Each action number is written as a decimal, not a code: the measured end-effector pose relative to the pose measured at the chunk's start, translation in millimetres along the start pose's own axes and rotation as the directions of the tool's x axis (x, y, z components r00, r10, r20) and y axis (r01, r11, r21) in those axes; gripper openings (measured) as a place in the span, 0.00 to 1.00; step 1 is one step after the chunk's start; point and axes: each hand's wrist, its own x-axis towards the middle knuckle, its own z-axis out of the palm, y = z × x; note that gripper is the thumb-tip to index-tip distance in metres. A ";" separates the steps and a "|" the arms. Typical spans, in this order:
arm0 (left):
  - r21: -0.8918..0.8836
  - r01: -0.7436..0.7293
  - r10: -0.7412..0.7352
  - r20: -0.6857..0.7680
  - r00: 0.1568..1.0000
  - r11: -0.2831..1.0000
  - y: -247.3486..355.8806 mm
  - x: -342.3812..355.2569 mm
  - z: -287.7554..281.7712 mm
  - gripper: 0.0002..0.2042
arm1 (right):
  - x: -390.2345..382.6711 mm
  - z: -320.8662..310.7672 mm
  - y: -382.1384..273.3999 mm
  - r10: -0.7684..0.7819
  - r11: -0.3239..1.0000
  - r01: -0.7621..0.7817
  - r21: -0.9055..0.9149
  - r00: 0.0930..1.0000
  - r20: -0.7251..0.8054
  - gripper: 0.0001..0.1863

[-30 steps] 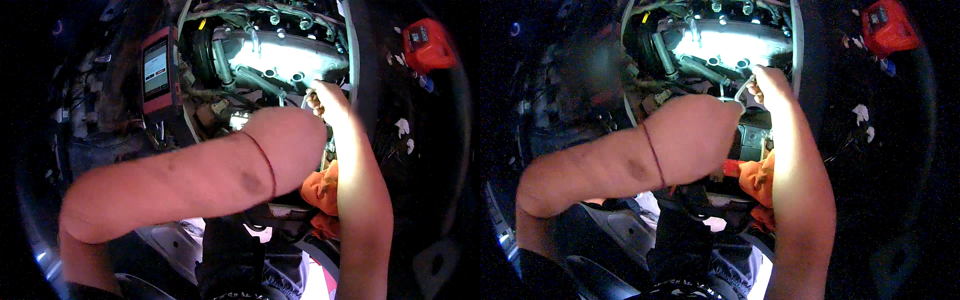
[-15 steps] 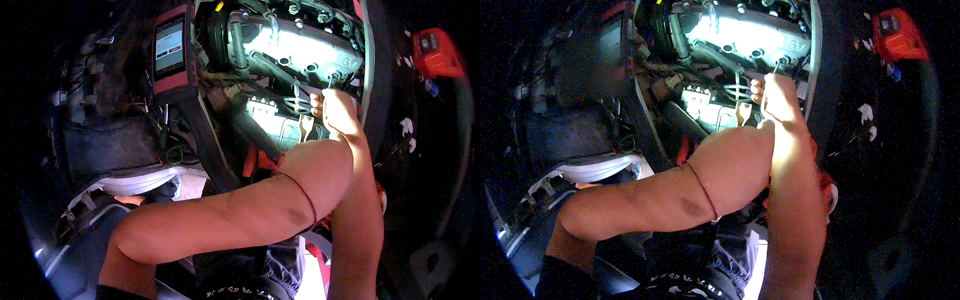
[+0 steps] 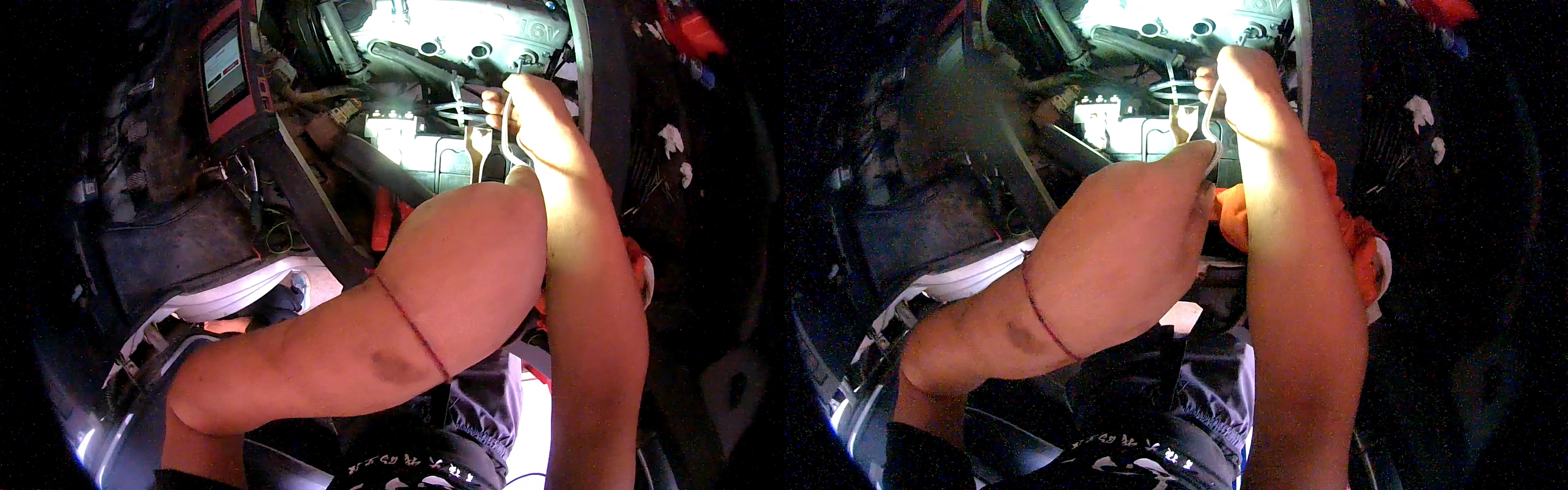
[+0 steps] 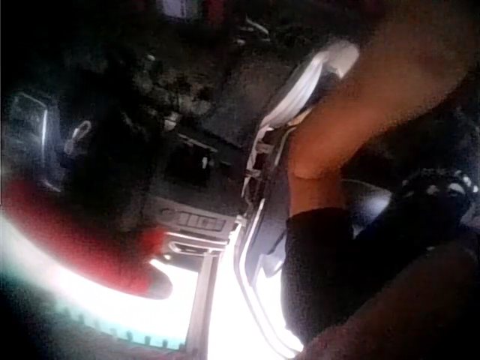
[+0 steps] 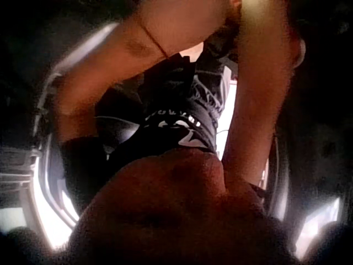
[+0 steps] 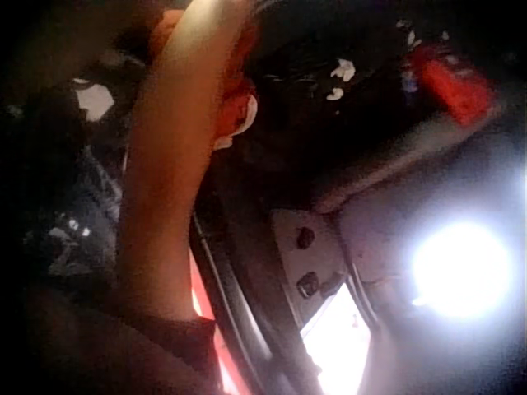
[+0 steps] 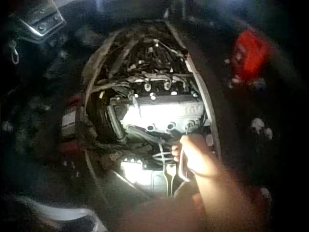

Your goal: The person works on a car engine with the hood open, using a wrench and a flashlight to loosen and remove bolts from the engine block. They then move to a workbench to continue working on a removed engine component, using a wrench to adjust bolts on the part.

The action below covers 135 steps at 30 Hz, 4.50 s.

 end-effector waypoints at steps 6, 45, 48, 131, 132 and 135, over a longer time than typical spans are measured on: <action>-0.024 -0.014 0.014 -0.020 1.000 1.000 2.6 -9.0 0.8 0.11 | 4.6 2.8 -2.1 0.005 1.000 -0.006 -0.016 0.996 -0.085 0.17; -0.252 0.080 -0.137 -0.217 0.966 0.964 -21.9 49.4 17.3 0.13 | 33.2 5.3 -2.2 0.191 0.957 -0.144 0.254 0.966 -0.173 0.12; -0.222 0.039 -0.084 -0.194 0.977 0.974 -29.2 63.0 18.1 0.13 | 38.2 8.2 -3.1 0.141 0.979 -0.094 0.181 0.954 -0.266 0.12; -0.158 0.079 -0.108 -0.184 0.977 0.984 -2.8 25.2 38.1 0.13 | 26.3 6.9 -2.7 0.057 0.991 -0.018 0.132 0.953 -0.298 0.12; -0.165 0.099 -0.126 -0.164 0.978 0.981 -0.8 21.3 39.5 0.14 | 25.6 7.6 -3.5 0.069 0.994 -0.040 0.100 0.950 -0.305 0.13; -0.193 0.058 -0.090 -0.166 0.982 0.980 3.3 11.5 40.6 0.16 | 25.9 10.4 -6.2 0.092 0.992 -0.056 0.113 0.932 -0.351 0.12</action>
